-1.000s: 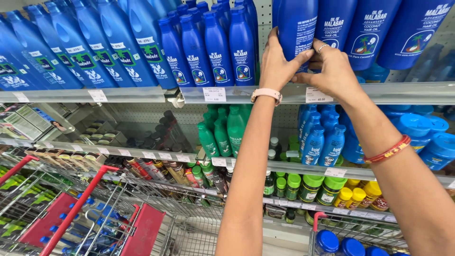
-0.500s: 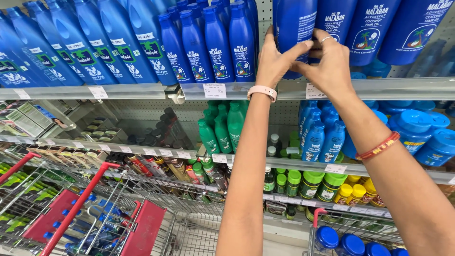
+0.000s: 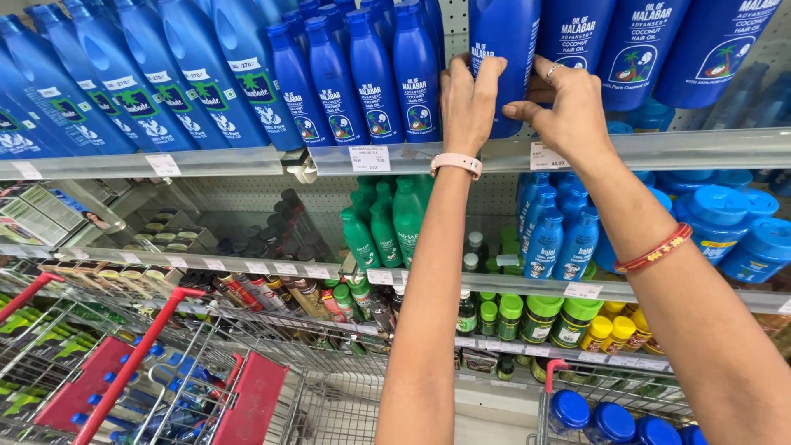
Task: Selecting and comparing various hair oil and shampoo bottles from a store shelf and placing them into a shopping cart.
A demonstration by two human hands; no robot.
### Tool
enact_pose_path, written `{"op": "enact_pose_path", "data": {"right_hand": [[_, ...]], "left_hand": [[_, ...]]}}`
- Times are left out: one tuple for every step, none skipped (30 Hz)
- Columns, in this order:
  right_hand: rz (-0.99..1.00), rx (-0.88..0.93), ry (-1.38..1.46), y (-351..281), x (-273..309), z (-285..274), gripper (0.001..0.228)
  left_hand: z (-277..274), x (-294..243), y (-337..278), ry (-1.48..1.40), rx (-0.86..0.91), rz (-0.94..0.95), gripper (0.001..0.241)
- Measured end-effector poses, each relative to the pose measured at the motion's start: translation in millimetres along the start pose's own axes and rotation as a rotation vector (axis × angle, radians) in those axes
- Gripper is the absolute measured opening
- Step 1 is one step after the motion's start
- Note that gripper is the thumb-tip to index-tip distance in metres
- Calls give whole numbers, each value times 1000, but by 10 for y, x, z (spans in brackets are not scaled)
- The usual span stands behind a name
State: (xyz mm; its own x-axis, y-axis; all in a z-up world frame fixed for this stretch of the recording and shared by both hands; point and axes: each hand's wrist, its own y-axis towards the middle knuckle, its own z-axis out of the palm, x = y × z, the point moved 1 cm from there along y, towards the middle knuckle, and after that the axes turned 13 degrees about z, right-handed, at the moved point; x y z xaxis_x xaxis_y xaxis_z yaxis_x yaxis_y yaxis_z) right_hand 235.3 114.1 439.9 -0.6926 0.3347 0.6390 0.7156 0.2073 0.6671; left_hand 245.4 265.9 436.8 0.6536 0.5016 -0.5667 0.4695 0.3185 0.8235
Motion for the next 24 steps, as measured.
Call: {"op": "enact_pose_path", "data": {"right_hand": [[0, -2, -1, -6, -15, -6, 56], [-41, -8, 27, -16, -24, -11, 55], [-81, -14, 54, -27, -33, -16, 54], [-81, -15, 53, -16, -114, 13, 54], [-89, -80, 90, -7, -194, 37, 49], [-97, -143, 128, 0, -272, 69, 45], [-96, -143, 127, -78, -175, 55, 45], [-138, -128, 150, -145, -72, 44, 37], [-180, -112, 172, -212, 33, 34, 32], [-184, -110, 172, -252, 187, -5, 32], [-2, -73, 42, -285, 324, -36, 45], [179, -32, -87, -325, 457, -60, 58], [175, -30, -85, -295, 275, -6, 58], [58, 13, -20, -257, 107, 48, 68], [-59, 57, 45, -219, -61, 101, 81], [-61, 59, 48, -195, -4, 114, 81], [29, 116, 125, -170, 44, 133, 87], [119, 174, 200, -148, 92, 150, 94], [117, 176, 202, -134, 102, 158, 94], [133, 167, 166, -125, 107, 161, 94], [149, 159, 130, -115, 111, 163, 94], [147, 160, 129, -89, 88, 170, 94], [132, 172, 169, -63, 64, 174, 94], [121, 182, 208, -45, 36, 168, 93]], "left_hand": [[27, 73, 4, -1, 1, 1, 66], [51, 142, 8, -21, -5, 32, 63], [73, 211, 11, -41, -12, 62, 61], [75, 214, 18, -42, -11, 63, 61], [74, 218, 24, -79, -18, 72, 62], [65, 224, 27, -114, -25, 79, 62], [55, 206, 19, -114, -25, 79, 62], [43, 192, 21, -167, -40, 43, 65], [30, 179, 23, -219, -56, 8, 69], [32, 182, 33, -219, -60, 10, 69], [38, 184, 43, -186, -20, 19, 65], [35, 192, 53, -150, 22, 29, 63], [18, 151, 49, -148, 20, 31, 63], [9, 110, 54, -163, 45, 4, 62], [0, 70, 60, -178, 70, -23, 62], [22, 128, 56, -175, 68, -22, 62], [41, 181, 54, -153, 67, 51, 57], [63, 233, 50, -132, 66, 124, 52], [77, 293, 42, -129, 64, 124, 52], [98, 346, 28, -27, 79, 204, 48], [119, 399, 12, 76, 94, 283, 45], [108, 383, 16, 76, 92, 283, 45], [100, 367, 20, 85, 95, 259, 41], [102, 348, 15, 92, 100, 234, 38]]}}
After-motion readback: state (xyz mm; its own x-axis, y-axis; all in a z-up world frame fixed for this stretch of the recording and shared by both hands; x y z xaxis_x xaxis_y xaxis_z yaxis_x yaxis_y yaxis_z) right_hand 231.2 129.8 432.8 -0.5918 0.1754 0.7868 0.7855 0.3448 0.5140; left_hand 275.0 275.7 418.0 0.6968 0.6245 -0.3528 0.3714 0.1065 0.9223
